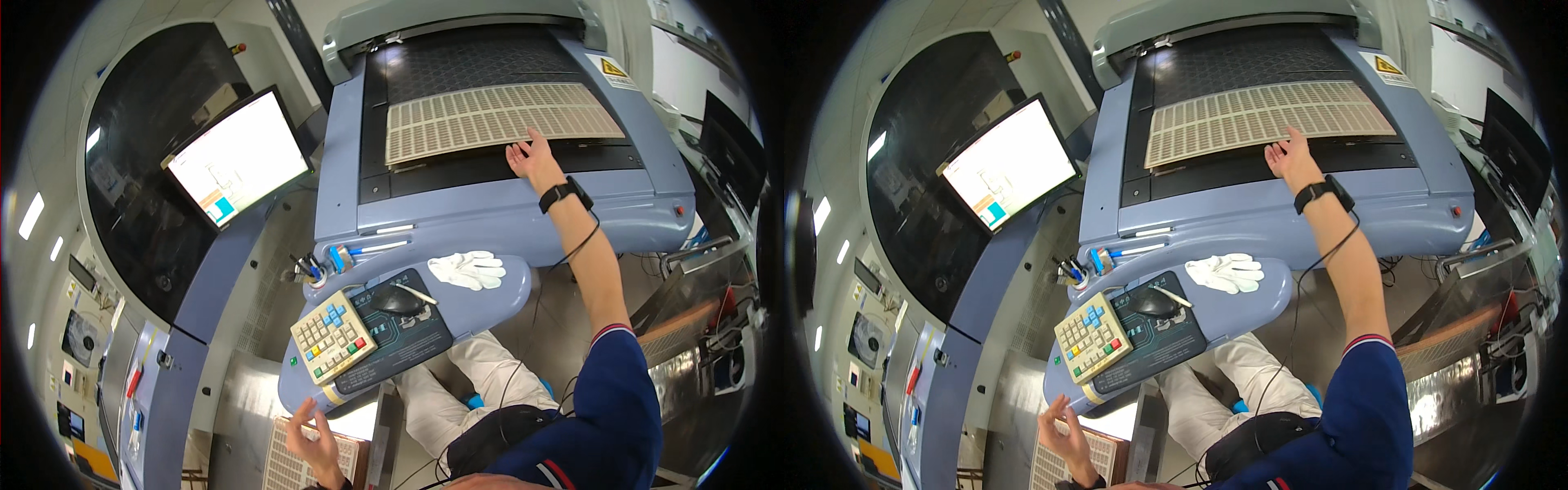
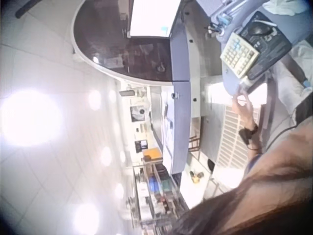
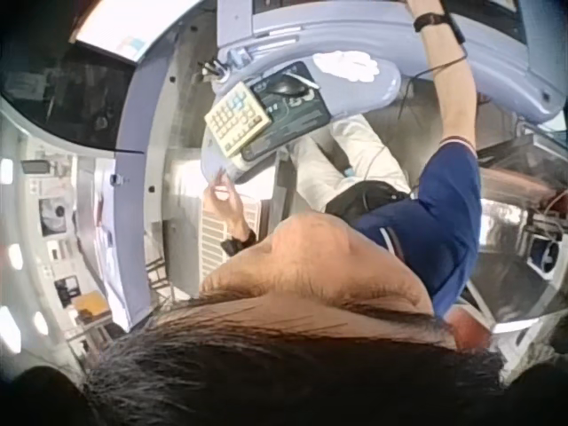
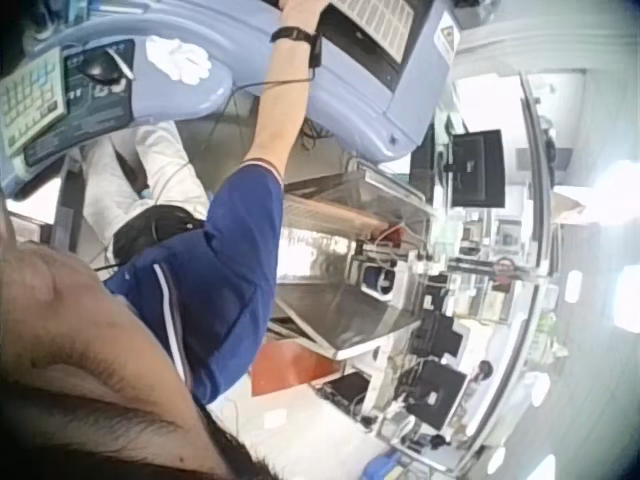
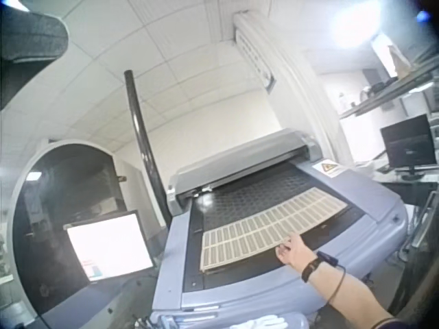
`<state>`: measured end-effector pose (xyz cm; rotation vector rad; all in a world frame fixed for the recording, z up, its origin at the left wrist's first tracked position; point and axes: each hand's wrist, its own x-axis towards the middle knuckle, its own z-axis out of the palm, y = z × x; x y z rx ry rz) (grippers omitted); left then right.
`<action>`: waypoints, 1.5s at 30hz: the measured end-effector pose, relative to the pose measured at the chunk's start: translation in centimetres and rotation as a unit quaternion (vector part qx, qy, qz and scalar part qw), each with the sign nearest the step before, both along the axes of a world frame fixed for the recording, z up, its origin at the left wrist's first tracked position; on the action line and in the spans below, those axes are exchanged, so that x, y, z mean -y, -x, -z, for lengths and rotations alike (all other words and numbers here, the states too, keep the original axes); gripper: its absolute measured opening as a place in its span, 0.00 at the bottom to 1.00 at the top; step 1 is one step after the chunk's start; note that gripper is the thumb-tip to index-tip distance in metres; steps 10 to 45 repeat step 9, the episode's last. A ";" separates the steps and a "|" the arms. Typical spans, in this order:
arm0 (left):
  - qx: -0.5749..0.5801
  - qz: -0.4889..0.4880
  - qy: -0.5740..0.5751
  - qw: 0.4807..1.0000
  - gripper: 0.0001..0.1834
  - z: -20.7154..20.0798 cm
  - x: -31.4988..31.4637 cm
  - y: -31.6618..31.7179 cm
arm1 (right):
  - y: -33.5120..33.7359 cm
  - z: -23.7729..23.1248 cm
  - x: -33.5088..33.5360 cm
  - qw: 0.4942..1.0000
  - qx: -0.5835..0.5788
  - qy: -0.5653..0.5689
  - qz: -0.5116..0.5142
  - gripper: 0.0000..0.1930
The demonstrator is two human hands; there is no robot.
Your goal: Operating an industrial inspection or fabrication machine by interacting with a control panel and handling metal components.
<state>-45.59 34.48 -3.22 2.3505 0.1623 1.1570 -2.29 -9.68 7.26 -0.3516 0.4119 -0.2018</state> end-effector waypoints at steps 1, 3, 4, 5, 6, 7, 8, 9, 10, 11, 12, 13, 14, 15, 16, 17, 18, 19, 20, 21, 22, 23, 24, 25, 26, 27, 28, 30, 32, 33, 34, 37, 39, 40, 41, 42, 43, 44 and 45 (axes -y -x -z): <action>0.042 0.043 0.019 0.998 0.06 0.4 0.7 -0.1 | 1.4 -0.4 0.8 0.995 0.034 0.093 -0.005 0.26; 0.082 0.106 0.042 0.990 0.07 0.7 2.7 -1.3 | 1.9 0.0 3.4 0.989 0.110 0.094 -0.039 0.24; 0.093 0.135 0.100 0.981 0.06 0.5 4.1 -2.0 | 2.1 0.5 4.5 0.975 0.179 0.097 -0.093 0.22; 0.101 0.167 0.158 0.968 0.06 0.4 5.5 -2.7 | 1.9 0.9 5.4 0.985 0.134 0.051 -0.096 0.21; 0.088 0.184 0.158 0.966 0.06 0.4 6.4 -3.3 | 3.4 0.9 5.1 0.982 0.154 0.067 -0.084 0.22; 0.096 0.219 0.190 0.952 0.06 0.5 7.3 -4.0 | 5.9 0.5 4.5 0.979 0.174 0.083 -0.069 0.23; 0.106 0.257 0.221 0.935 0.07 0.5 8.1 -5.1 | 9.1 0.5 4.2 0.964 0.221 0.138 -0.060 0.23; 0.112 0.300 0.253 0.913 0.08 0.6 8.8 -6.5 | 13.4 1.2 3.7 0.944 0.261 0.195 -0.045 0.25; 0.112 0.300 0.253 0.913 0.08 0.6 8.8 -6.5 | 13.4 1.2 3.7 0.944 0.261 0.195 -0.045 0.25; 0.112 0.300 0.253 0.913 0.08 0.6 8.8 -6.5 | 13.4 1.2 3.7 0.944 0.261 0.195 -0.045 0.25; 0.112 0.300 0.253 0.913 0.08 0.6 8.8 -6.5 | 13.4 1.2 3.7 0.944 0.261 0.195 -0.045 0.25; 0.112 0.300 0.253 0.913 0.08 0.6 8.8 -6.5 | 13.4 1.2 3.7 0.944 0.261 0.195 -0.045 0.25; 0.112 0.300 0.253 0.913 0.08 0.6 8.8 -6.5 | 13.4 1.2 3.7 0.944 0.261 0.195 -0.045 0.25; 0.112 0.300 0.253 0.913 0.08 0.6 8.8 -6.5 | 13.4 1.2 3.7 0.944 0.261 0.195 -0.045 0.25; 0.112 0.300 0.253 0.913 0.08 0.6 8.8 -6.5 | 13.4 1.2 3.7 0.944 0.261 0.195 -0.045 0.25; 0.112 0.300 0.253 0.913 0.08 0.6 8.8 -6.5 | 13.4 1.2 3.7 0.944 0.261 0.195 -0.045 0.25; 0.112 0.300 0.253 0.913 0.08 0.6 8.8 -6.5 | 13.4 1.2 3.7 0.944 0.261 0.195 -0.045 0.25; 0.112 0.300 0.253 0.913 0.08 0.6 8.8 -6.5 | 13.4 1.2 3.7 0.944 0.261 0.195 -0.045 0.25; 0.112 0.300 0.253 0.913 0.08 0.6 8.8 -6.5 | 13.4 1.2 3.7 0.944 0.261 0.195 -0.045 0.25; 0.112 0.300 0.253 0.913 0.08 0.6 8.8 -6.5 | 13.4 1.2 3.7 0.944 0.261 0.195 -0.045 0.25; 0.112 0.300 0.253 0.913 0.08 0.6 8.8 -6.5 | 13.4 1.2 3.7 0.944 0.261 0.195 -0.045 0.25; 0.112 0.300 0.253 0.913 0.08 0.6 8.8 -6.5 | 13.4 1.2 3.7 0.944 0.261 0.195 -0.045 0.25; 0.112 0.300 0.253 0.913 0.08 0.6 8.8 -6.5 | 13.4 1.2 3.7 0.944 0.261 0.195 -0.045 0.25; 0.112 0.300 0.253 0.913 0.08 0.6 8.8 -6.5 | 13.4 1.2 3.7 0.944 0.261 0.195 -0.045 0.25; 0.112 0.300 0.253 0.913 0.08 0.6 8.8 -6.5 | 13.4 1.2 3.7 0.944 0.261 0.195 -0.045 0.25; 0.112 0.300 0.253 0.913 0.08 0.6 8.8 -6.5 | 13.4 1.2 3.7 0.944 0.261 0.195 -0.045 0.25; 0.112 0.300 0.253 0.913 0.08 0.6 8.8 -6.5 | 13.4 1.2 3.7 0.944 0.261 0.195 -0.045 0.25; 0.112 0.300 0.253 0.913 0.08 0.6 8.8 -6.5 | 13.4 1.2 3.7 0.944 0.261 0.195 -0.045 0.25; 0.112 0.300 0.253 0.913 0.08 0.6 8.8 -6.5 | 13.4 1.2 3.7 0.944 0.261 0.195 -0.045 0.25; 0.112 0.300 0.253 0.913 0.08 0.6 8.8 -6.5 | 13.4 1.2 3.7 0.944 0.261 0.195 -0.045 0.25; 0.112 0.300 0.253 0.913 0.08 0.6 8.8 -6.5 | 13.4 1.2 3.7 0.944 0.261 0.195 -0.045 0.25; 0.112 0.300 0.253 0.913 0.08 0.6 8.8 -6.5 | 13.4 1.2 3.7 0.944 0.261 0.195 -0.045 0.25; 0.112 0.300 0.253 0.913 0.08 0.6 8.8 -6.5 | 13.4 1.2 3.7 0.944 0.261 0.195 -0.045 0.25; 0.112 0.300 0.253 0.913 0.08 0.6 8.8 -6.5 | 13.4 1.2 3.7 0.944 0.261 0.195 -0.045 0.25; 0.112 0.300 0.253 0.913 0.08 0.6 8.8 -6.5 | 13.4 1.2 3.7 0.944 0.261 0.195 -0.045 0.25; 0.112 0.300 0.253 0.913 0.08 0.6 8.8 -6.5 | 13.4 1.2 3.7 0.944 0.261 0.195 -0.045 0.25; 0.112 0.300 0.253 0.913 0.08 0.6 8.8 -6.5 | 13.4 1.2 3.7 0.944 0.261 0.195 -0.045 0.25; 0.112 0.300 0.253 0.913 0.08 0.6 8.8 -6.5 | 13.4 1.2 3.7 0.944 0.261 0.195 -0.045 0.25; 0.112 0.300 0.253 0.913 0.08 0.6 8.8 -6.5 | 13.4 1.2 3.7 0.944 0.261 0.195 -0.045 0.25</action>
